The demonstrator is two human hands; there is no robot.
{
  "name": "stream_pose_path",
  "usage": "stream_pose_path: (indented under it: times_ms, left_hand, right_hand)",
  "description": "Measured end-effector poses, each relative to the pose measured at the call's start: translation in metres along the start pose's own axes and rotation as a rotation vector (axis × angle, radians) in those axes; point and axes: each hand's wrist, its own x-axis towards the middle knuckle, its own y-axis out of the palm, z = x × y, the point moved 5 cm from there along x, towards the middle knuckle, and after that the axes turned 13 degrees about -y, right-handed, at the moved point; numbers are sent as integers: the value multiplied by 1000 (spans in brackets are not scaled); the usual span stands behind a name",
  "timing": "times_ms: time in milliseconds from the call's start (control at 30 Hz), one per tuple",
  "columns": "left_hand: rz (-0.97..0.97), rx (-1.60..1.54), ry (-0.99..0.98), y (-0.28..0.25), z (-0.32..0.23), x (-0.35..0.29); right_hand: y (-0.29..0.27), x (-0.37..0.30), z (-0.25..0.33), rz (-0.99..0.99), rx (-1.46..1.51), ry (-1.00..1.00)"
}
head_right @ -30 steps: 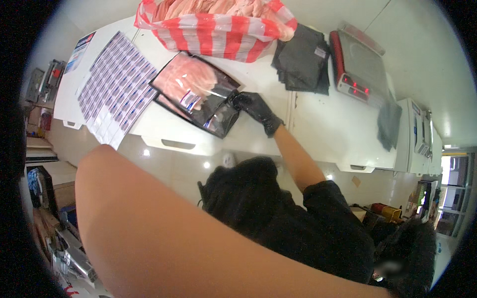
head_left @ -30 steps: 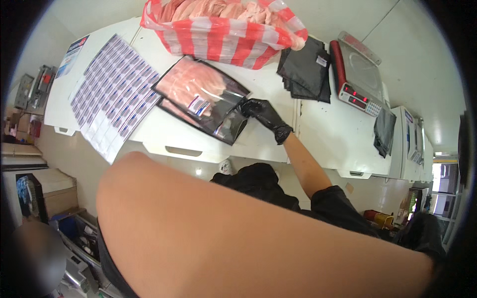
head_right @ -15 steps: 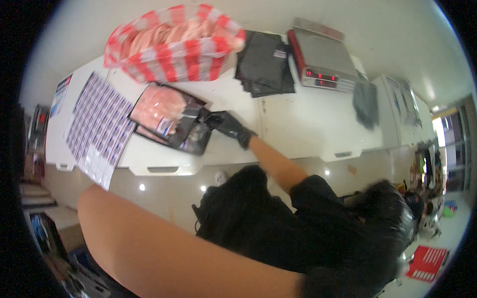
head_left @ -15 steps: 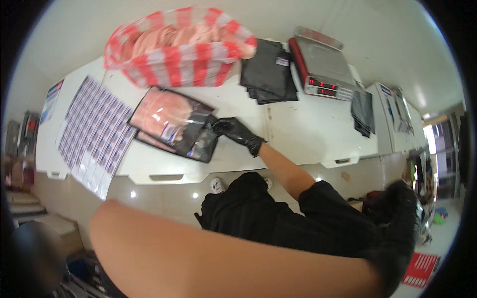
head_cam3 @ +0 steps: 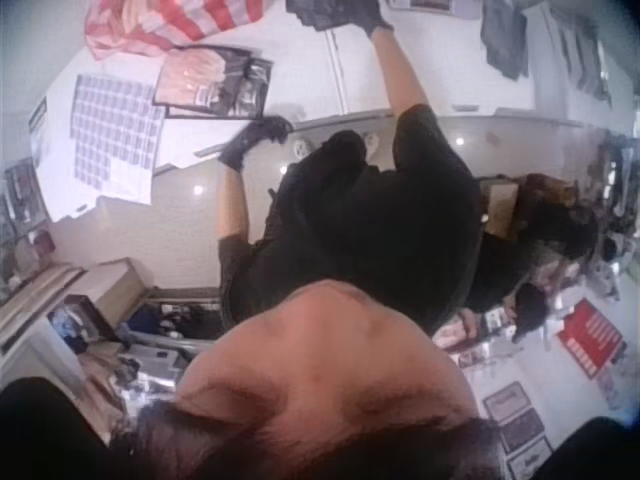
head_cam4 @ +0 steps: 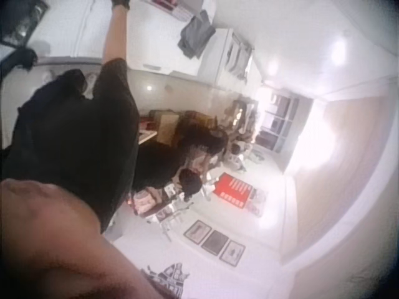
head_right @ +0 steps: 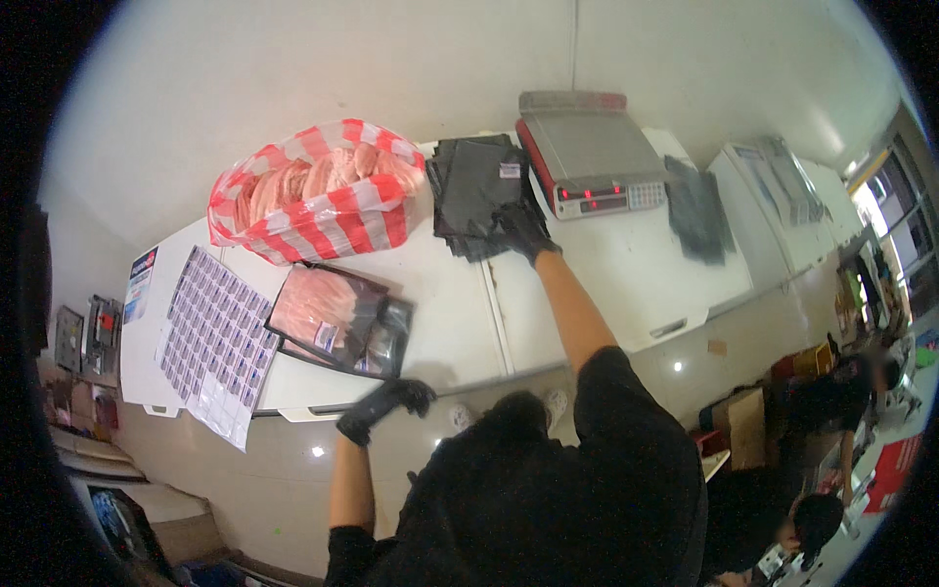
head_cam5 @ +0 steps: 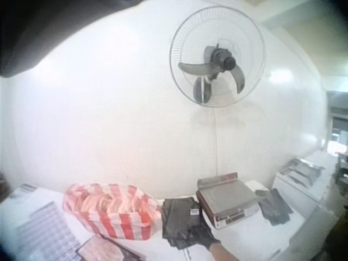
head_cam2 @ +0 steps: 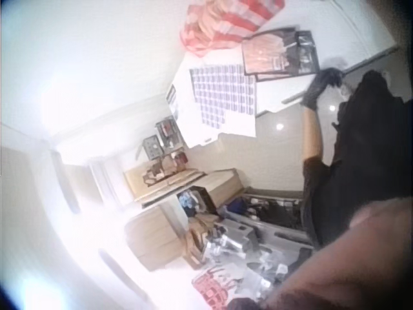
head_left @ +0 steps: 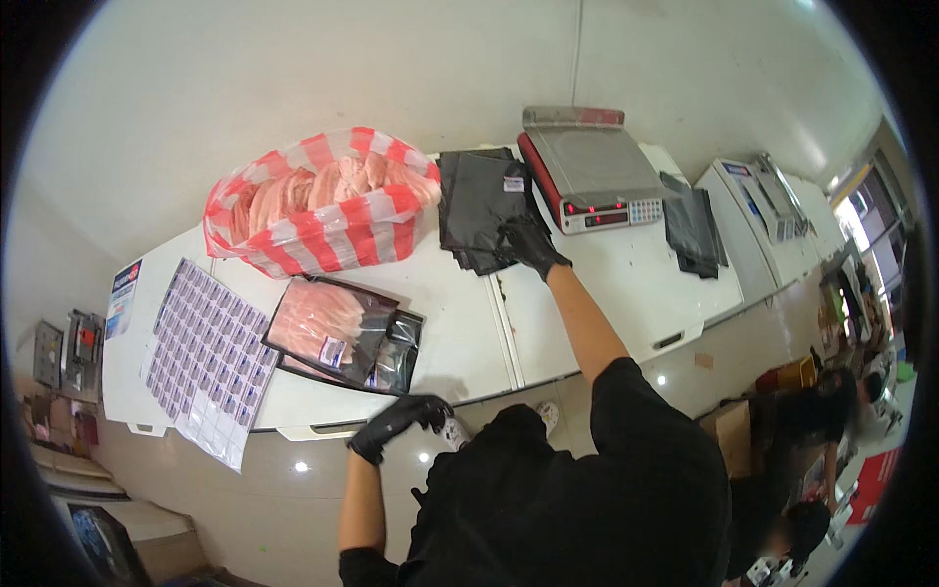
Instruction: The person weighs portions of sliced meat on a scale and places them into black plastic trays, then stacks the trays on a counter.
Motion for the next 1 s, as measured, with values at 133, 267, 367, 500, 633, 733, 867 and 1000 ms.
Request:
stream_pose_path:
  times_ms: [133,267,367,500,633,733,867,1000]
  left_hand:
    - [-166,-264,-32,60,27,-14]
    - [-256,-488,67,71,46,-6]
    - [-350,-692,220,84,48,7]
    - [-474,-527,289,104,9,44]
    - [-449,-620,306,151,-25,86]
    - [-397,-643,441,183,-26,115]
    - [-430,-674,401,212,-5,150]
    - [-470,-990,359,230,9,160]
  right_hand:
    - [12,-14,-2,60,98,193]
    - [-6,1,15,261,-189,-65]
    - [40,-9,31,316,-254,-16]
    - [45,-15,12,208,255,450]
    - [31,-8,-16,336,17,377]
    - [58,-20,-3,484,-65,393]
    - [68,-22,26,635,-275,348]
    - [61,-19,61,611,-694,167]
